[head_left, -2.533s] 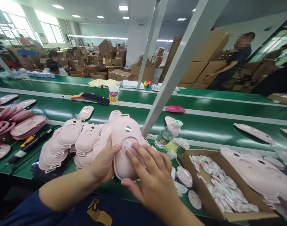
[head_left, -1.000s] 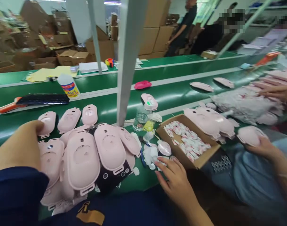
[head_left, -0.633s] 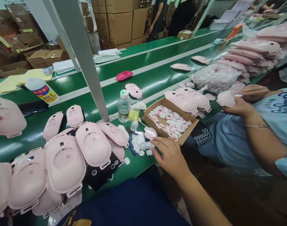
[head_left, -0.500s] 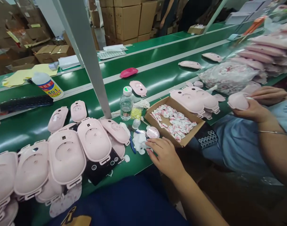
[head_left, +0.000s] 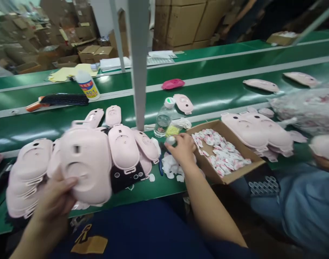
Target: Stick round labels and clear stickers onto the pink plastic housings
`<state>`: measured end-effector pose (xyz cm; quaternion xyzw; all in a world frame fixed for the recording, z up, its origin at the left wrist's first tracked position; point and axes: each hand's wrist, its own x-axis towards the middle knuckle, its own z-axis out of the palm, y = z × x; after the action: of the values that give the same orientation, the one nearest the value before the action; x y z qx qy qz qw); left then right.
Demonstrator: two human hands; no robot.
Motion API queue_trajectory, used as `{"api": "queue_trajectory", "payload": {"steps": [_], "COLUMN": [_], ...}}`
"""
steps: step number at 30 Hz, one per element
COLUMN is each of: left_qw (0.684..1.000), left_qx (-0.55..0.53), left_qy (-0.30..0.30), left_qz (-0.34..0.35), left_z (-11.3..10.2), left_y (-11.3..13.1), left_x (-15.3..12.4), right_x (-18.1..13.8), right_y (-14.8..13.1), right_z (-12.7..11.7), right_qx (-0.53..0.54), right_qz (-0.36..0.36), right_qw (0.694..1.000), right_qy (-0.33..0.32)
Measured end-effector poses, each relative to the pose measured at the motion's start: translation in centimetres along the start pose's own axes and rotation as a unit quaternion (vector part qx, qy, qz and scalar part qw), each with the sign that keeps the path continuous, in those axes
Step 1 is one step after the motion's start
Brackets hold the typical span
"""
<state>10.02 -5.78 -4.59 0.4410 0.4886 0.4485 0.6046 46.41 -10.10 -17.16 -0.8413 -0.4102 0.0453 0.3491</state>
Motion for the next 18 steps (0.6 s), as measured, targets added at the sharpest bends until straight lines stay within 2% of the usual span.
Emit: {"api": "queue_trajectory", "payload": {"steps": [2,4,6,8,10,12,15,18], "left_qw": [0.999,0.996,0.989,0.983,0.981,0.983,0.994,0.995], "left_qx": [-0.010,-0.022,-0.035,-0.047,-0.058,-0.068,-0.083,-0.088], "left_qy": [-0.028,-0.085,-0.138,-0.169,-0.178,-0.160,-0.068,0.035], "left_qz": [-0.020,-0.032,-0.041,-0.051,-0.057,-0.056,-0.026,0.039], "left_z": [1.8,3.2,4.1,4.5,4.4,3.9,2.4,0.3], "left_y": [-1.6,-2.6,-3.1,-3.3,-3.3,-3.3,-2.9,-1.6], "left_x": [-0.2,-0.4,-0.5,-0.6,-0.7,-0.7,-0.3,0.0], "right_x": [-0.5,-1.6,-2.9,-4.2,-5.1,-5.2,-3.9,-2.1], "right_y": [-0.4,-1.2,-2.3,-3.0,-3.1,-2.4,-0.8,0.7], "right_z": [-0.6,-2.2,-4.3,-6.1,-7.1,-6.9,-5.2,-3.0], "right_qx": [0.166,0.330,0.422,0.451,0.416,0.318,0.123,-0.014], "right_qz": [-0.058,-0.111,-0.146,-0.176,-0.185,-0.173,-0.131,-0.090], "right_qw": [0.983,0.935,0.894,0.875,0.890,0.932,0.984,0.996], "right_qy": [0.048,0.061,0.043,0.012,-0.023,-0.029,0.010,-0.021]}}
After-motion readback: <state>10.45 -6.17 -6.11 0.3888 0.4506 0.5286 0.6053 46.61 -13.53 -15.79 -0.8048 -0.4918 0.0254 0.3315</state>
